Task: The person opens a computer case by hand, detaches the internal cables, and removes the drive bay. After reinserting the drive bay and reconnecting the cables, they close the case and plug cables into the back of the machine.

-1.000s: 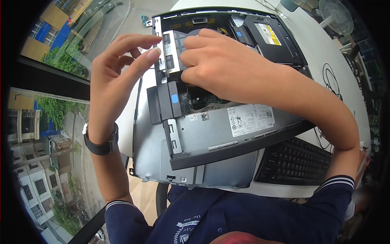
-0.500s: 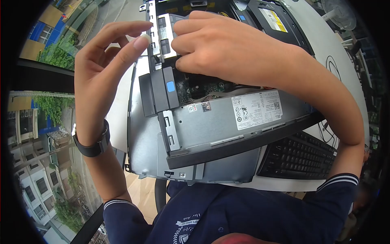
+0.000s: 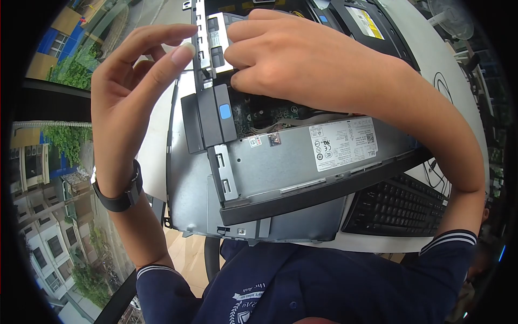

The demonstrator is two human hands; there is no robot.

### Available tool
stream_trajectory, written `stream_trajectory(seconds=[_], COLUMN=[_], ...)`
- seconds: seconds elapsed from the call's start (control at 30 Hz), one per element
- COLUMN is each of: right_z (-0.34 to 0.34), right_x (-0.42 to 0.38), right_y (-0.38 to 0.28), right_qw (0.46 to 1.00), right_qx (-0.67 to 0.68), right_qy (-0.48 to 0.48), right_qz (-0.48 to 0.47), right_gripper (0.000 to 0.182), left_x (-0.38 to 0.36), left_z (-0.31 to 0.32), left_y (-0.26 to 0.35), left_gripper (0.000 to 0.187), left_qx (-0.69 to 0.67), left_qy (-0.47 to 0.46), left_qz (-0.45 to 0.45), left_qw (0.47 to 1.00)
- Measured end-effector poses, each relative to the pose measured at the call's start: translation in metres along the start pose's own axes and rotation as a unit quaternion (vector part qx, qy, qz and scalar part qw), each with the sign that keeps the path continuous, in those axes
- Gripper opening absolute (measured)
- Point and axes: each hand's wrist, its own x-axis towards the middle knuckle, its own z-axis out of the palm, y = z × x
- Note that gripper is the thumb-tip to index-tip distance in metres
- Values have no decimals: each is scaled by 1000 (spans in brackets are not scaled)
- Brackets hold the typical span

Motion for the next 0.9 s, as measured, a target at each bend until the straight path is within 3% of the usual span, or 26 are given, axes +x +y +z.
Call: stream_trajectory(seconds=[0.13,0.27,0.37,0.43,0.77,0.9], right_z=[3,0,-3,-4,5,1], right_x=[-1,3,8,12,6,-2], right_y=[2,18,15,4,12,14], right_qw=[999,988,995,998,996,995], right_qx=[-23,118,50,-26,-15,20], right_qy=[26,-7,-20,-29,-9,14], right_qz=[-17,-95,-89,-49,-84,-93], right_gripper=[9,20,20,9,7,9], left_x=[-1,-1,-1,-2,-3,-6], left_z=[0,1,0,0,-1,-7], left_y=[2,2,3,3,-2,10], left_gripper=[27,27,27,27,27,27], left_qx=[13,8,11,10,-28,4], left_qy=[-1,-1,-1,1,7,24], left_qz=[0,13,10,7,4,-54], left_qw=[1000,1000,1000,1000,1000,998])
